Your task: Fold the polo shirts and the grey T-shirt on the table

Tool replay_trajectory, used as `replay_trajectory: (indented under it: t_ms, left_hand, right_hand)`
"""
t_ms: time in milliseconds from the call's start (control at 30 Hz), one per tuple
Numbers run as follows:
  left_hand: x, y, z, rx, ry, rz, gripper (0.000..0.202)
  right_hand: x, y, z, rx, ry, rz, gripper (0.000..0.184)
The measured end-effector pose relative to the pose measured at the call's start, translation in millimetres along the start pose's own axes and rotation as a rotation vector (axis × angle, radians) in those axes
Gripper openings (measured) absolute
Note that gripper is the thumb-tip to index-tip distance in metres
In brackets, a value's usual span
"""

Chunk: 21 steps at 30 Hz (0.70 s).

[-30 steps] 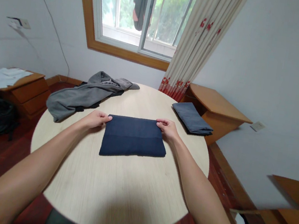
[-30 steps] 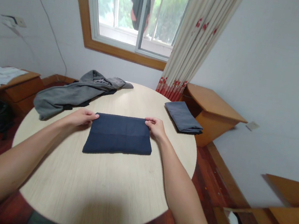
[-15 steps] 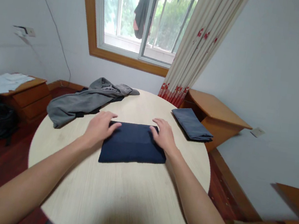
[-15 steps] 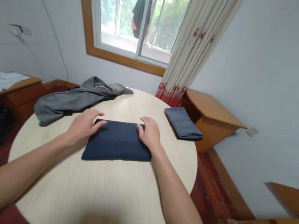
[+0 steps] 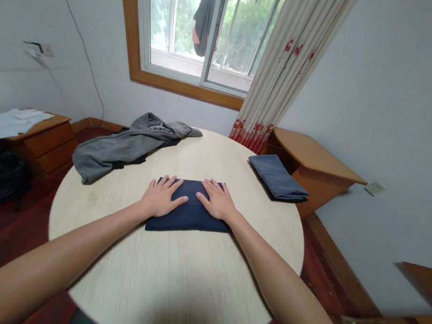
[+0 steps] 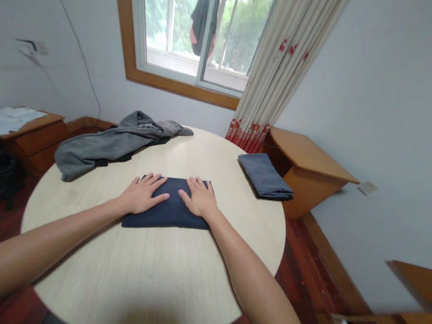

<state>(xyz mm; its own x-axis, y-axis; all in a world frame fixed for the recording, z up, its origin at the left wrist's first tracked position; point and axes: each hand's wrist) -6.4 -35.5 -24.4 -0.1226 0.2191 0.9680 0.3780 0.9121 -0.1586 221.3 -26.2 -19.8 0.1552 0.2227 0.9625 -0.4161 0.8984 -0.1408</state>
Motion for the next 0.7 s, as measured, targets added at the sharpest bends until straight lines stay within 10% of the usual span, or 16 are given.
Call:
replay_trajectory:
  t_ms: [333,467,700]
  left_hand:
    - [9.7,0,13,0.124,0.026,-0.060,0.074]
    - [9.9,-16,-18,-0.130,0.090,-0.244,0.068]
    - [-22.7,-26,-50,-0.380,0.104,-0.116,0.111]
  right_hand:
    - [6,-2,-32,-0.182,0.091,-0.081,0.056]
    - [15,-8,-18,-0.138,0.064,-0.224,0.051]
    - [-1,-4,15,0.055,0.039,-0.110,0.053]
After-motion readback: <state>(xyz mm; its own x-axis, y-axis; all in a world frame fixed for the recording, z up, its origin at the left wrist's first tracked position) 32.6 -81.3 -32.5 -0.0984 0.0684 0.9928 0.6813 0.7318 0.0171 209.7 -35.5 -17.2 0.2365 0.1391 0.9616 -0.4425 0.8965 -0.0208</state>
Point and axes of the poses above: each hand's wrist, its own y-axis towards the middle knuckle, its own x-axis out of the back of the hand, z = x × y, and after that the axes turned 12 degrees about z, right-handed
